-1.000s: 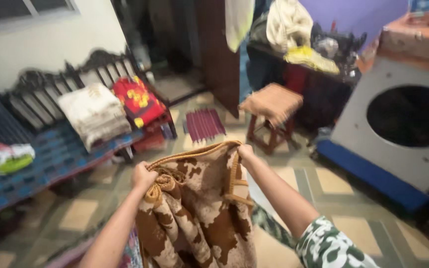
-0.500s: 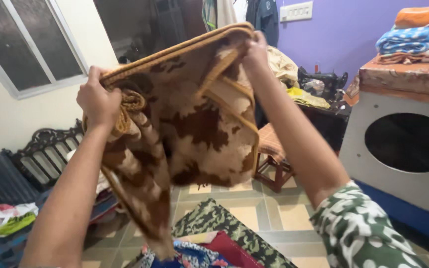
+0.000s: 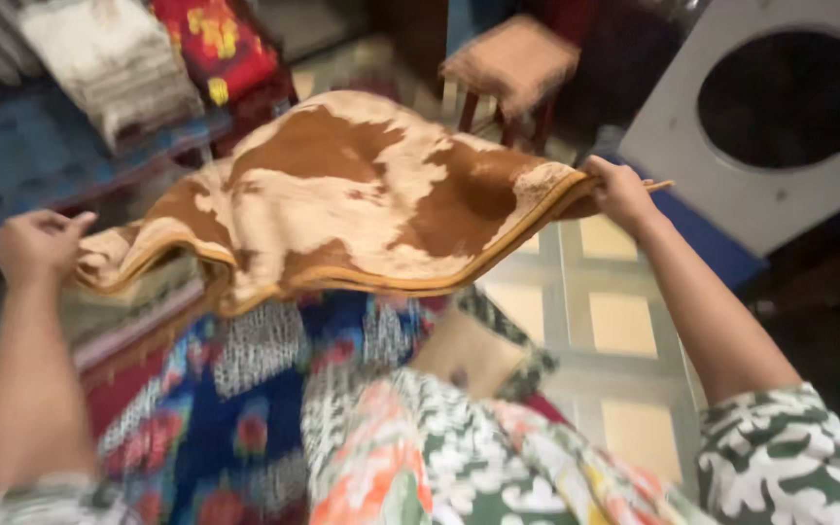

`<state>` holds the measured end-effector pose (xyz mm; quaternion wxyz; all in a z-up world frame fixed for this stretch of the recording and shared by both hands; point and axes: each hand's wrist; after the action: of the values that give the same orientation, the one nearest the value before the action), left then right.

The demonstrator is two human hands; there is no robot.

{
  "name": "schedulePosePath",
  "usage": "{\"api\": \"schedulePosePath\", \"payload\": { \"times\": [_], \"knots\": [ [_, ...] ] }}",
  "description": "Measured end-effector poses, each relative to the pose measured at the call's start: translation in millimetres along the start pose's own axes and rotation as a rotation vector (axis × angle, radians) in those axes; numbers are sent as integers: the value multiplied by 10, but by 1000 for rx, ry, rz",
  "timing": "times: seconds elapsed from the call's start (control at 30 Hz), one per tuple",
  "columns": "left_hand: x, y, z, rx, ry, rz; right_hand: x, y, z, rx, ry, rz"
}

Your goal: The person folds a brown and beige patterned blanket on a bed, smoothing and aligning edges before stacking it with other linens. They then pick up an orange patterned cloth and begin folding it.

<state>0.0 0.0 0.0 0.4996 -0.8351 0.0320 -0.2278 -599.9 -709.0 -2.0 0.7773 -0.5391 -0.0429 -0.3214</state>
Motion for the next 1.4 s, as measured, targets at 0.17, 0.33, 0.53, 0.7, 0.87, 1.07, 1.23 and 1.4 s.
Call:
{"api": "schedulePosePath", "payload": {
  "times": [0.17,0.33,0.53,0.7,0.87,1.07,1.23,1.4],
  "knots": [
    [-1339,972,218,472,-6,465,-988,1239,-99,-290,67,513],
    [-2462,2367,-1418,177,327,737,-1765,2362,218,-261,-263,520],
    [-3757,2774,-3194,124,618,1051,-2331,2941,777,-225,48,925],
    [-4461,2631,-3558,152,678,930,-2383,3125,1091,-149,7,649],
    [-4652,2379,-3707,-257,532,512,-2340,3024,1218,-107,90,597],
    [-4504,2469,-3851,-121,546,836,-2638,2611,1411,-89,183,437],
    [-4431,2859,-3793,-81,739,871,-2885,2299,1691,128,237,152],
    [-4525,2906,-3718,-78,871,845,-3126,2277,1737,172,447,54]
  ]
}}
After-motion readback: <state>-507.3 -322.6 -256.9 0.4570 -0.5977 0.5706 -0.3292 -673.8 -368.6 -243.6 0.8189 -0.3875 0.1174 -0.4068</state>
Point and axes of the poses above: each hand's wrist, its own x-axis towards the middle knuckle, its own y-axis out of the palm, z = x × y, and after that the axes turned 3 degrees about x, right-handed
